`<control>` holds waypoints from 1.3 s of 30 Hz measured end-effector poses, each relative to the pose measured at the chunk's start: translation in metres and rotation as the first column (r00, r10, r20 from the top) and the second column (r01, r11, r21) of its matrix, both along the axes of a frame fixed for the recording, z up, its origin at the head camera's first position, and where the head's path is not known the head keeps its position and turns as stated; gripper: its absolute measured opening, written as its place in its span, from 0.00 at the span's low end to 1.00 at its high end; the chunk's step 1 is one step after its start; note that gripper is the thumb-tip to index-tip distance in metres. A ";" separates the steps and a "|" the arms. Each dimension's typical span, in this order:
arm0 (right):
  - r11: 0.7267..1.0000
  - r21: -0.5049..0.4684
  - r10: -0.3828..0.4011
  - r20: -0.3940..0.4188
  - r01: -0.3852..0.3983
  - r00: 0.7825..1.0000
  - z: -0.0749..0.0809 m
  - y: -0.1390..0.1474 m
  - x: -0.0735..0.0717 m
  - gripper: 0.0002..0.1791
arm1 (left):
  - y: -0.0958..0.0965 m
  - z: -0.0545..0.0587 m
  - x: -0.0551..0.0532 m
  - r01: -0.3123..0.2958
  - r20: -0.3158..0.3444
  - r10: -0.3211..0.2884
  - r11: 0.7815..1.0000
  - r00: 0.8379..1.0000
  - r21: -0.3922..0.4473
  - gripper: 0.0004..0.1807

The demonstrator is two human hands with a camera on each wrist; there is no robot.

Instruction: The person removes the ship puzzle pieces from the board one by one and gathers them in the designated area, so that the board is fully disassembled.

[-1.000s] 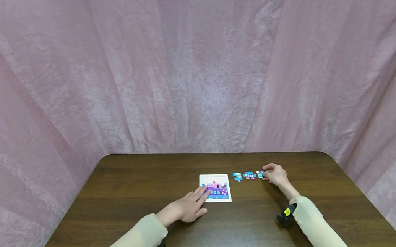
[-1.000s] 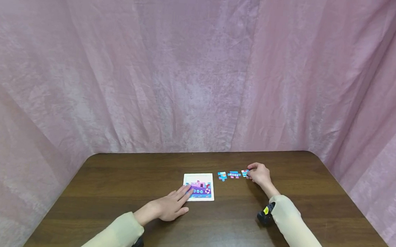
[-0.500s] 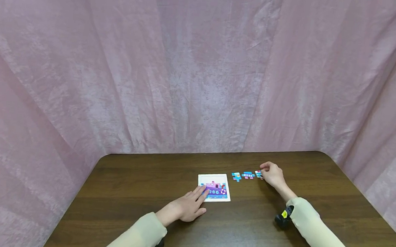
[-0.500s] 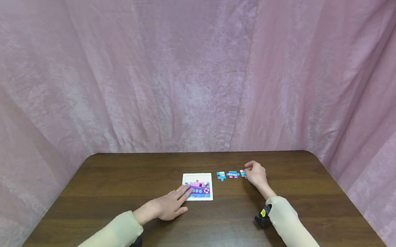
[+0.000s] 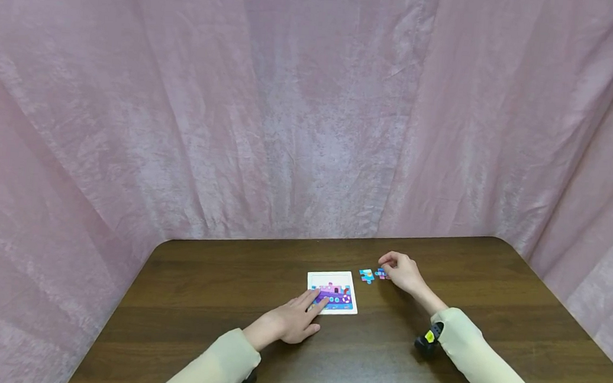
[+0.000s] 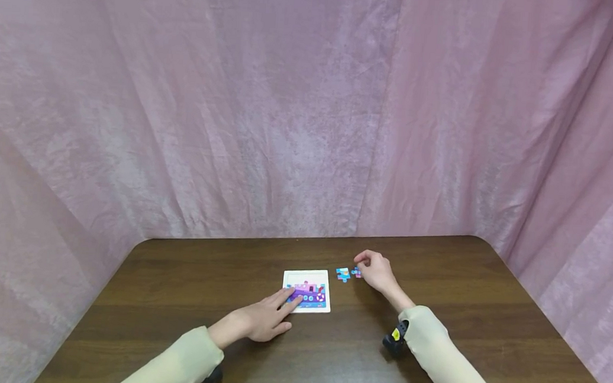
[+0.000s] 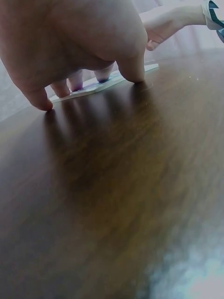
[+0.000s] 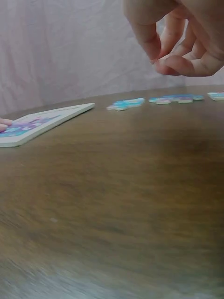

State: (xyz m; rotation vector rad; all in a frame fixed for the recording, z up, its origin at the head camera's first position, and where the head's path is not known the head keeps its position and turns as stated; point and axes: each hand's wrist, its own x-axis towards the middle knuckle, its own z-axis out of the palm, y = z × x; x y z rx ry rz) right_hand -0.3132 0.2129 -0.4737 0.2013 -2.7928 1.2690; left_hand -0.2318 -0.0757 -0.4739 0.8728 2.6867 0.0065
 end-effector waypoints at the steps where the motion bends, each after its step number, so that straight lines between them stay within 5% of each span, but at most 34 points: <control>1: 1.000 -0.007 0.021 0.009 -0.021 1.000 0.000 -0.002 0.000 0.09 | 0.000 0.001 0.000 -0.003 0.005 0.003 1.000 1.000 0.001 0.33; 10: 0.977 0.001 0.212 0.049 -0.212 0.976 -0.004 -0.018 0.003 0.09 | 0.005 0.004 -0.001 -0.018 0.015 0.018 1.000 1.000 0.003 0.34; 19: 0.957 0.023 0.287 0.030 -0.288 0.958 -0.005 -0.033 0.005 0.08 | 0.007 0.004 -0.001 -0.004 -0.026 0.004 1.000 1.000 -0.026 0.34; 26: 0.924 0.017 0.380 0.048 -0.381 0.924 -0.007 -0.043 0.008 0.08 | 0.009 0.005 0.000 0.010 -0.047 -0.012 0.999 0.999 -0.032 0.33; 31: 0.921 0.066 0.379 0.066 -0.383 0.923 -0.010 -0.048 0.009 0.10 | 0.011 0.002 -0.001 0.028 -0.059 -0.029 0.999 0.998 -0.016 0.33; 39: 0.919 0.107 0.373 0.069 -0.378 0.925 -0.009 -0.052 0.009 0.11 | 0.020 0.002 0.003 0.020 -0.143 -0.035 0.994 0.989 -0.106 0.30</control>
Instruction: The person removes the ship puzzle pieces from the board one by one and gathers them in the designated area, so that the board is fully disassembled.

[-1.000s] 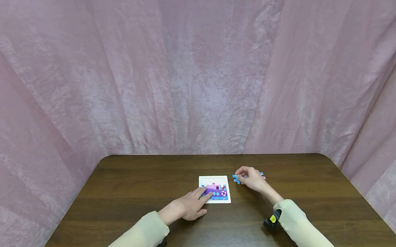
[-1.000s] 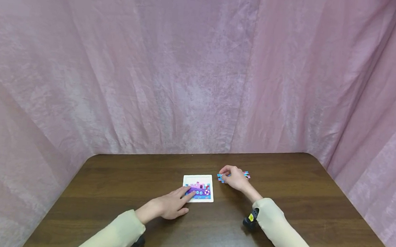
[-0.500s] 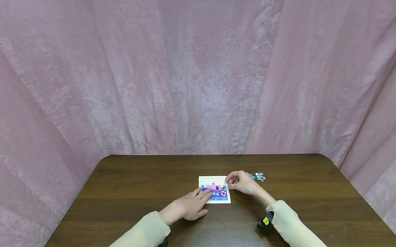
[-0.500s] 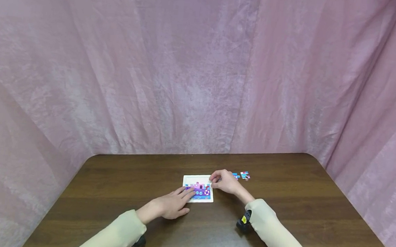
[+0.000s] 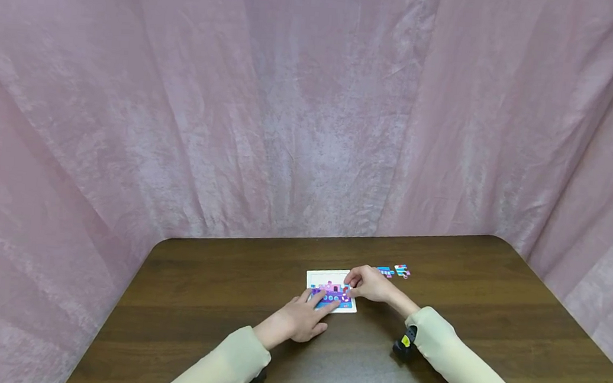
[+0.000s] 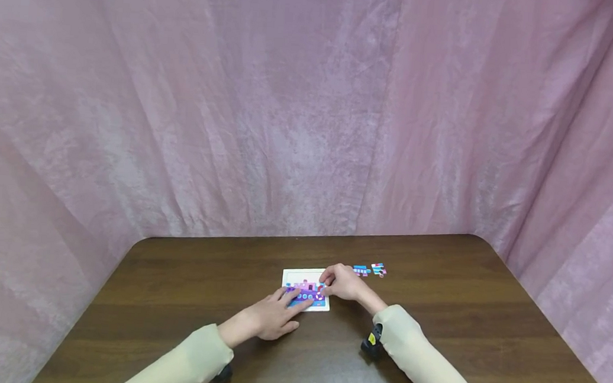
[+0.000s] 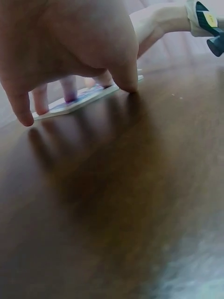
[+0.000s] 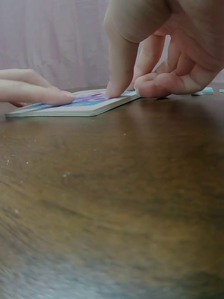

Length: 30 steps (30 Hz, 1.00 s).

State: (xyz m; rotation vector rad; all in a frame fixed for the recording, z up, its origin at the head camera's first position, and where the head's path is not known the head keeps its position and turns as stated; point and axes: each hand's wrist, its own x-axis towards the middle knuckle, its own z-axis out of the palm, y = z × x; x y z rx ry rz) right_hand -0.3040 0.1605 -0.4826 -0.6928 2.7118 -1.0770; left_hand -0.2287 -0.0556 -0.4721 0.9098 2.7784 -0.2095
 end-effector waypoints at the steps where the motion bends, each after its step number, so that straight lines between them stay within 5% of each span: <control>1: 1.000 0.007 -0.001 -0.002 0.001 1.000 0.000 0.000 0.000 0.11 | 0.001 0.002 0.002 -0.001 -0.014 0.000 1.000 1.000 -0.009 0.30; 16: 0.997 -0.073 -0.015 -0.017 0.014 1.000 0.001 -0.002 0.003 0.09 | 0.005 -0.006 0.005 -0.064 -0.016 0.064 0.997 0.998 -0.034 0.31; 30: 0.968 -0.229 -0.079 0.125 0.106 0.989 0.000 0.005 0.002 0.05 | 0.007 -0.001 0.009 -0.096 0.012 0.097 0.994 0.995 -0.050 0.31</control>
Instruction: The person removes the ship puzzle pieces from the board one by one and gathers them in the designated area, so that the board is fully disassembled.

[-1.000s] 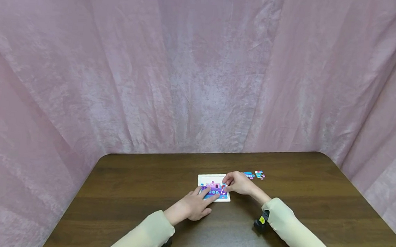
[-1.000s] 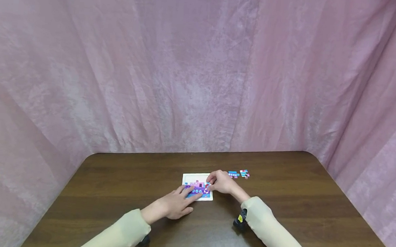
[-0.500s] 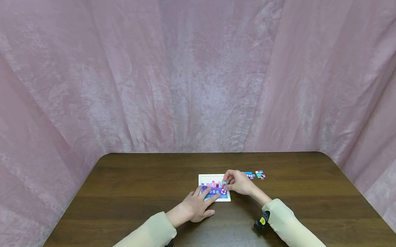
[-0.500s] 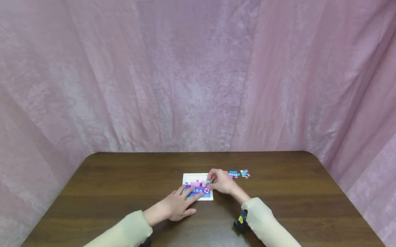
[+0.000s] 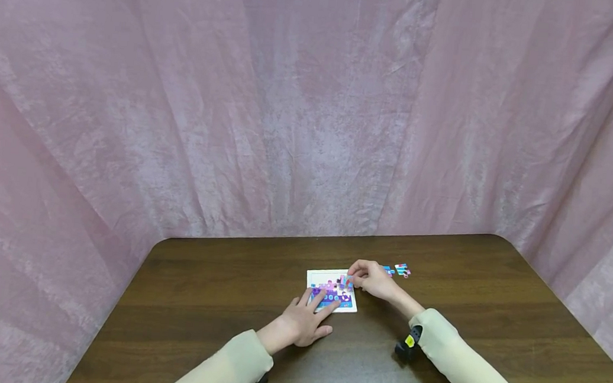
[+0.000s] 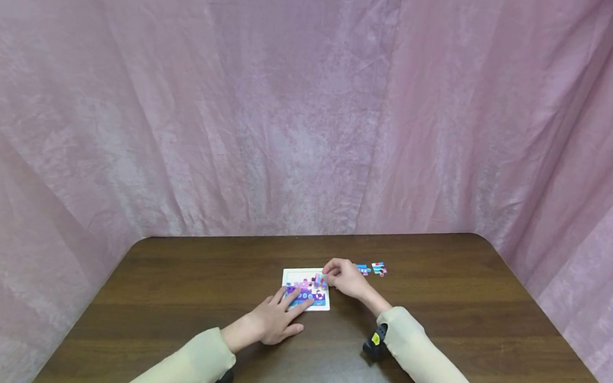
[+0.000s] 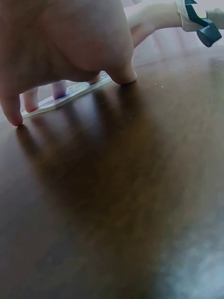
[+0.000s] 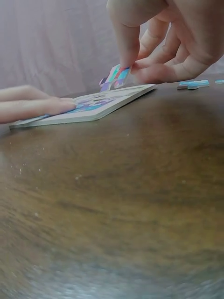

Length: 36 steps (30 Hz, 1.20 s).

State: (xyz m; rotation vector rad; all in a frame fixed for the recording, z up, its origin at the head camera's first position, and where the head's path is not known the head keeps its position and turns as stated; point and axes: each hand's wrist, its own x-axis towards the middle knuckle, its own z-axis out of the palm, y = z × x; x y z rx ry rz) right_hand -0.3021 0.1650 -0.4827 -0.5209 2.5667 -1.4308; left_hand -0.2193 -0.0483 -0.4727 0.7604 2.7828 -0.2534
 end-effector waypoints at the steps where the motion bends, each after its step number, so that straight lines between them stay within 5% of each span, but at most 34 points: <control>1: 1.000 -0.011 -0.004 0.008 0.004 1.000 0.000 0.001 0.000 0.05 | 0.000 0.000 0.001 -0.008 -0.001 0.008 1.000 1.000 0.000 0.31; 14: 0.993 -0.058 -0.097 0.054 0.100 0.994 0.003 0.013 0.000 0.07 | 0.003 0.003 0.008 -0.048 0.003 0.048 0.999 0.999 0.009 0.30; 24: 0.992 -0.110 -0.058 0.058 0.064 0.997 0.006 0.024 0.006 0.11 | 0.001 0.003 0.011 -0.063 -0.015 0.063 0.998 0.998 0.017 0.30; 36: 0.986 -0.110 -0.109 0.128 0.123 0.986 0.003 0.035 0.013 0.10 | 0.001 0.003 0.012 -0.066 -0.006 0.066 0.997 0.998 0.036 0.30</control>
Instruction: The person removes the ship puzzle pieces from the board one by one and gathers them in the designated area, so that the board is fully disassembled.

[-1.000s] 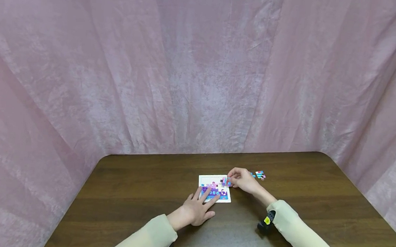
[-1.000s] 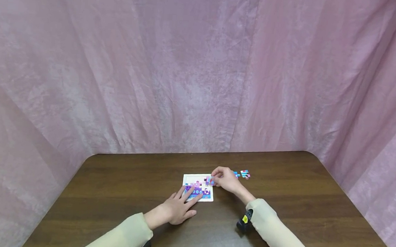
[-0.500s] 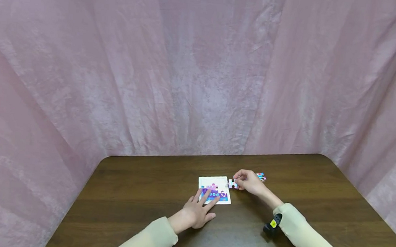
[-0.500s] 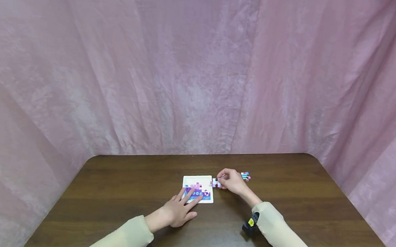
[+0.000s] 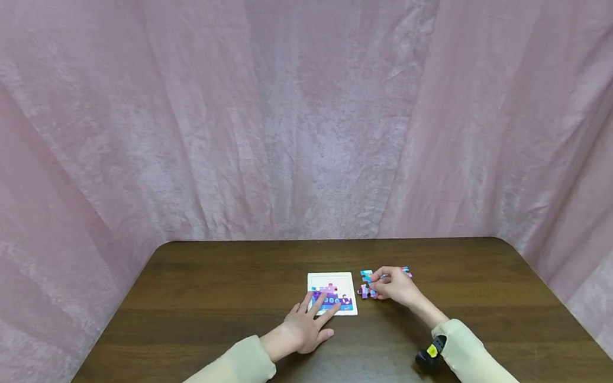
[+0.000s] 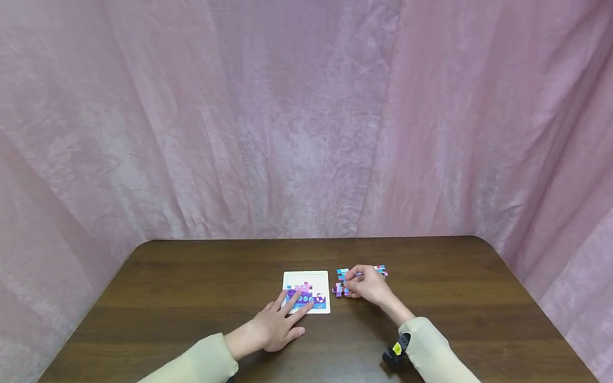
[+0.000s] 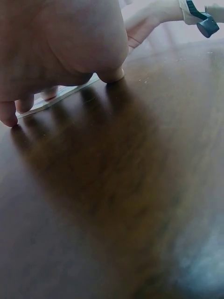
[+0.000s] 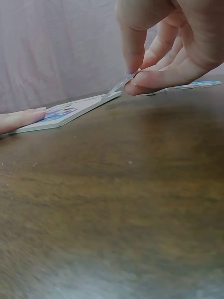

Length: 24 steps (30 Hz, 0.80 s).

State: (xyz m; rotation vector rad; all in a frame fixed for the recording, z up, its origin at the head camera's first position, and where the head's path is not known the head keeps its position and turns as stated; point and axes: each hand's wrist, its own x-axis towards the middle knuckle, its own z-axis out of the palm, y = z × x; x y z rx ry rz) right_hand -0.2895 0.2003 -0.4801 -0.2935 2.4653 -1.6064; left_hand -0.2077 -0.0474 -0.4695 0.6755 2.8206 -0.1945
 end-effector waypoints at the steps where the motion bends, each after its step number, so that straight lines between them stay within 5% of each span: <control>1: 1.000 -0.003 -0.002 0.002 0.003 1.000 0.000 0.001 0.000 0.10 | 0.000 0.000 0.000 -0.001 0.001 0.001 1.000 1.000 0.002 0.30; 13: 0.990 0.128 -0.059 -0.042 0.064 0.997 -0.004 0.011 0.000 0.08 | 0.000 0.001 0.001 -0.001 0.015 0.001 1.000 1.000 0.013 0.30; 24: 0.946 0.319 -0.008 -0.155 0.057 0.988 -0.005 0.010 -0.001 0.14 | 0.000 0.001 0.000 0.007 0.016 -0.007 1.000 1.000 0.012 0.30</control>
